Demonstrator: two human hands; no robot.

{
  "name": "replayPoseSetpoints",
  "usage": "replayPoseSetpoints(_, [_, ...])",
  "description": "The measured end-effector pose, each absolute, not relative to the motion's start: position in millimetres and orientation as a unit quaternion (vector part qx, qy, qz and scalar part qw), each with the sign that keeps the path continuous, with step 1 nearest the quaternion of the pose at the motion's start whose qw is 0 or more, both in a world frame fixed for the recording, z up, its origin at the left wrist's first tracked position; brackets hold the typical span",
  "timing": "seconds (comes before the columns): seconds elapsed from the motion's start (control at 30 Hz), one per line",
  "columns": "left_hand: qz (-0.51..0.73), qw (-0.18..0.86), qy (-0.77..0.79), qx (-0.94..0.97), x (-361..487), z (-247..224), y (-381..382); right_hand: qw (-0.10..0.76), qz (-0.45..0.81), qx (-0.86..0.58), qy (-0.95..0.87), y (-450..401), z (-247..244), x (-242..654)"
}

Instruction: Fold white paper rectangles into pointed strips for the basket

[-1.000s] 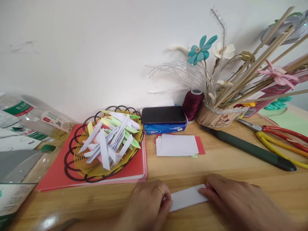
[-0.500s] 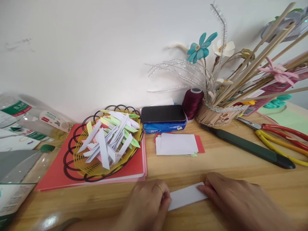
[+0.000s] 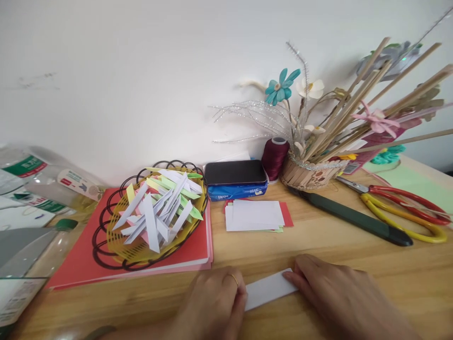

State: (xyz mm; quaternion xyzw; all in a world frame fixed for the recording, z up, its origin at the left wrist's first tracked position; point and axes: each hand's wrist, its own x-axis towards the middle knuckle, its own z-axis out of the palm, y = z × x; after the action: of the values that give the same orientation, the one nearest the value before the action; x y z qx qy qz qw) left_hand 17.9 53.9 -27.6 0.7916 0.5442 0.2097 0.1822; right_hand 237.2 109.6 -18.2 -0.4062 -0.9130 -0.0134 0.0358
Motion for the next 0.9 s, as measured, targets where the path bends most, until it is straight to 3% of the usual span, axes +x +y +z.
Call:
replayPoseSetpoints(0.5, [0.127, 0.230, 0.583, 0.769, 19, -25, 54, -0.075, -0.007, -0.463, -0.883, 101, 5, 223])
replayPoseSetpoints(0.7, [0.098, 0.231, 0.605, 0.756, 22, -19, 52, -0.065, -0.004, -0.454, -0.889, 101, 12, 220])
replayPoseSetpoints(0.9, [0.112, 0.165, 0.604, 0.772, 28, -26, 57, -0.036, -0.011, -0.474, -0.880, 108, 6, 226])
